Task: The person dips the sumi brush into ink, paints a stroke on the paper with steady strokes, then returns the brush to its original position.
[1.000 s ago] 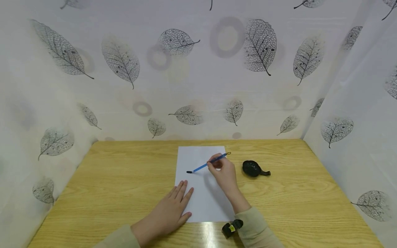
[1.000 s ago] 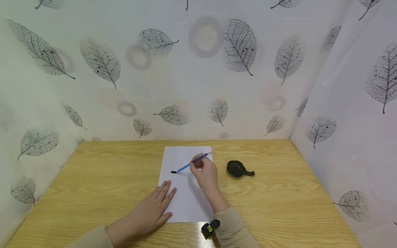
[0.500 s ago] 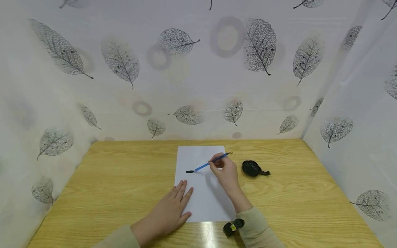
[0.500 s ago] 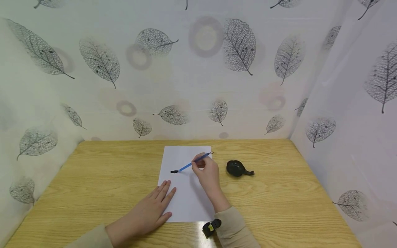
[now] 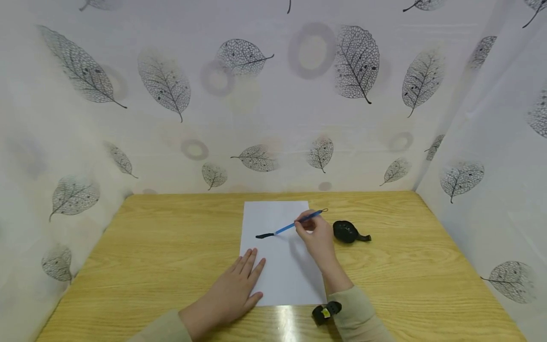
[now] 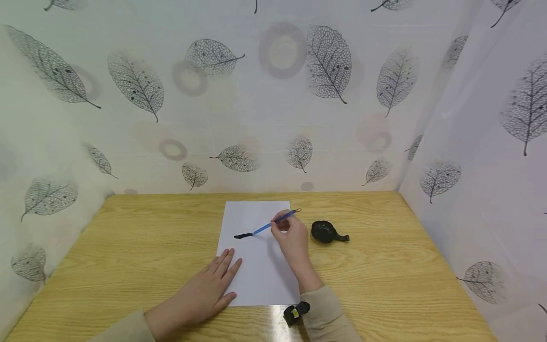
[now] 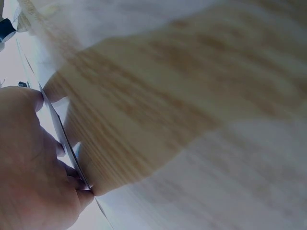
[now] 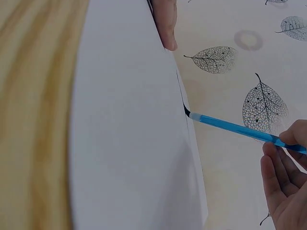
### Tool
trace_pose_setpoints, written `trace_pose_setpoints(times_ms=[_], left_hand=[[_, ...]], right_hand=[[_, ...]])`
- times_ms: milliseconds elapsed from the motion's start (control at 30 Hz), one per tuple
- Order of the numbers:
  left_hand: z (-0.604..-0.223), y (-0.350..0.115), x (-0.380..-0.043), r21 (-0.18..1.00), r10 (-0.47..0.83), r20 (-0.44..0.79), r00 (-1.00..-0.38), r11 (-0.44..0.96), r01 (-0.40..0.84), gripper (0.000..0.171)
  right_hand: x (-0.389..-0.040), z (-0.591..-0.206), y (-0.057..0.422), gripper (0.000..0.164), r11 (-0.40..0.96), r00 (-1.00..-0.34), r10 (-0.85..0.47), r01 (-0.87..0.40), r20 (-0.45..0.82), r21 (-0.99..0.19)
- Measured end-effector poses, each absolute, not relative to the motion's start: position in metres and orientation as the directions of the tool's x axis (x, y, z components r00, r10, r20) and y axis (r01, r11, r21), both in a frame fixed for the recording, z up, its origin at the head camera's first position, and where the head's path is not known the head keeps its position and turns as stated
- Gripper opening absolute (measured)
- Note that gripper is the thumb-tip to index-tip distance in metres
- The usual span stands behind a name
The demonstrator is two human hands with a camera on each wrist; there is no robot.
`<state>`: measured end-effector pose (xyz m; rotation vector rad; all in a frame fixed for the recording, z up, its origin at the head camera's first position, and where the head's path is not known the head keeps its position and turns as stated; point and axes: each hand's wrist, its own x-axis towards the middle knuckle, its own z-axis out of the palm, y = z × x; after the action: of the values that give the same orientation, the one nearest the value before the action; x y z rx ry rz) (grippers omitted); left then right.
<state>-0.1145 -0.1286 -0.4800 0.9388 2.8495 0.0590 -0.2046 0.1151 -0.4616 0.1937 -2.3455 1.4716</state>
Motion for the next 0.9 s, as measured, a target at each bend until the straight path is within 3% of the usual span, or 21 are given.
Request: trace_pose_setpoints(times_ms=[900], left_hand=[[-0.477, -0.129, -0.114, 0.081, 0.602, -0.111, -0.791, 0.798, 0.597, 0.075]], right_hand=[[-0.199, -0.463, 0.156, 0.008, 0.493, -0.921, 0.183, -0.217, 0.344, -0.842]])
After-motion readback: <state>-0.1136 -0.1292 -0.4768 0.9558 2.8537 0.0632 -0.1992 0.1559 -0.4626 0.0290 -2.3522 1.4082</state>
